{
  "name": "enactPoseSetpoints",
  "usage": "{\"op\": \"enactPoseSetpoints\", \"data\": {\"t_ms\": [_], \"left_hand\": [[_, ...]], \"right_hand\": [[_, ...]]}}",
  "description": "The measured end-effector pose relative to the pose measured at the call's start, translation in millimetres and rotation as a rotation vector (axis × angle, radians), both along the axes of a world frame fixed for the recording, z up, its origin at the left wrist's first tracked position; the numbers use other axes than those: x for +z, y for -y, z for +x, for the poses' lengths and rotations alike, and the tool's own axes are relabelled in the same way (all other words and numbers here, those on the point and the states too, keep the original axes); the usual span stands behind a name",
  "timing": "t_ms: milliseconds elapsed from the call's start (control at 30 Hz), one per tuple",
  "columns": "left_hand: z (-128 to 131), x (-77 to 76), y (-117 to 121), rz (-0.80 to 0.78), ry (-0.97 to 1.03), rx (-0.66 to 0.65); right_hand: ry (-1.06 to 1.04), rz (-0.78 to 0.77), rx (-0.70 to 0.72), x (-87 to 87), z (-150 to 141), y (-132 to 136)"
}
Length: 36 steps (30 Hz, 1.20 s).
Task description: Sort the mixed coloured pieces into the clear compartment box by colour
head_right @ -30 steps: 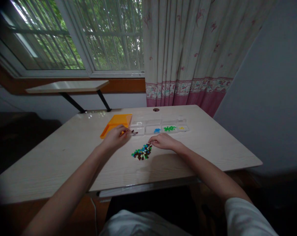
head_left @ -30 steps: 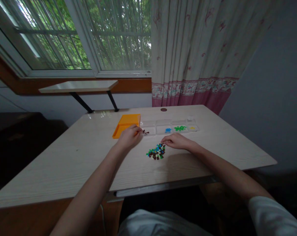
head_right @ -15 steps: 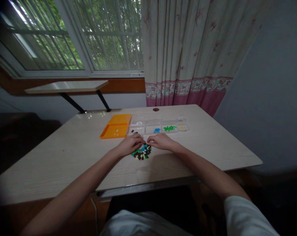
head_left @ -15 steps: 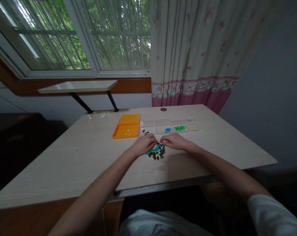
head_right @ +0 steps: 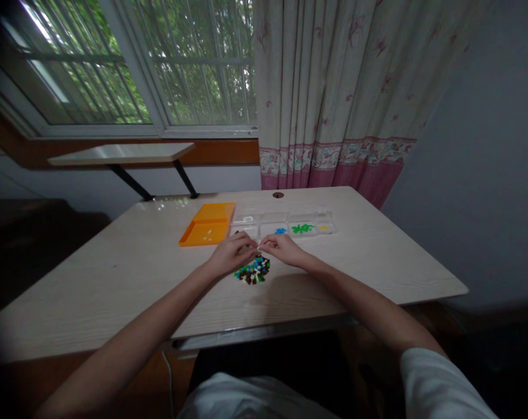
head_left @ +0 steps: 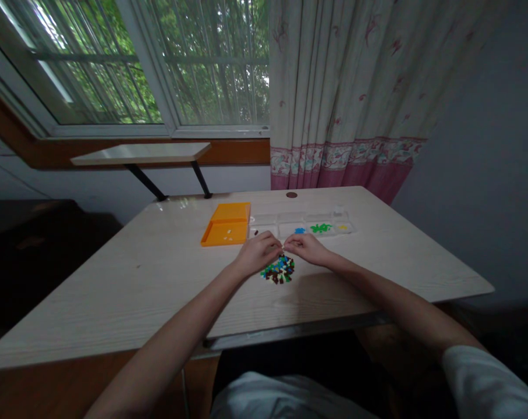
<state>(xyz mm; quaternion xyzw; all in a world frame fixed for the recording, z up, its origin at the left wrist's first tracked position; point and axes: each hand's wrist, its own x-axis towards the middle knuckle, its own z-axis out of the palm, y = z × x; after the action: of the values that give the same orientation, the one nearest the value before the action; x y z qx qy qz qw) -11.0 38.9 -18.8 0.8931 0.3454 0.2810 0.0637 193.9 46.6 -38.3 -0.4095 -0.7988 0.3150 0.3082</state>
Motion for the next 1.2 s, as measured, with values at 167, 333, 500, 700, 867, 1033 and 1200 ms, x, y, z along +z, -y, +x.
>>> {"op": "enactPoseSetpoints", "data": {"t_ms": [167, 333, 500, 700, 867, 1033, 1200], "left_hand": [[1.9, 0.9, 2.7, 0.076, 0.086, -0.013], [1.9, 1.6, 3.4, 0.105, 0.129, -0.018], [-2.7, 2.7, -1.2, 0.164, 0.31, 0.062], [-5.6, 8.7, 0.4, 0.2, 0.397, 0.139], [-6.0, 10.0, 2.7, 0.19, 0.396, 0.166], [-8.0, 9.2, 0.1, 0.193, 0.369, 0.145], [-27.1, 10.6, -13.5, 0.127, 0.149, 0.411]], "right_hand": [[-0.172, -0.145, 0.006, -2.3, -5.9, -1.1], [-0.198, -0.149, 0.028, 1.2, -5.5, 1.0], [0.026, 0.017, 0.034, 6.7, 4.3, 3.0], [0.249, 0.111, 0.149, 6.4, 10.5, 1.2], [0.282, 0.107, 0.185, 5.6, 9.4, -0.2], [0.313, 0.099, 0.137, 6.8, 8.4, -0.1], [0.364, 0.134, 0.122, 5.1, 10.0, -0.8]]}}
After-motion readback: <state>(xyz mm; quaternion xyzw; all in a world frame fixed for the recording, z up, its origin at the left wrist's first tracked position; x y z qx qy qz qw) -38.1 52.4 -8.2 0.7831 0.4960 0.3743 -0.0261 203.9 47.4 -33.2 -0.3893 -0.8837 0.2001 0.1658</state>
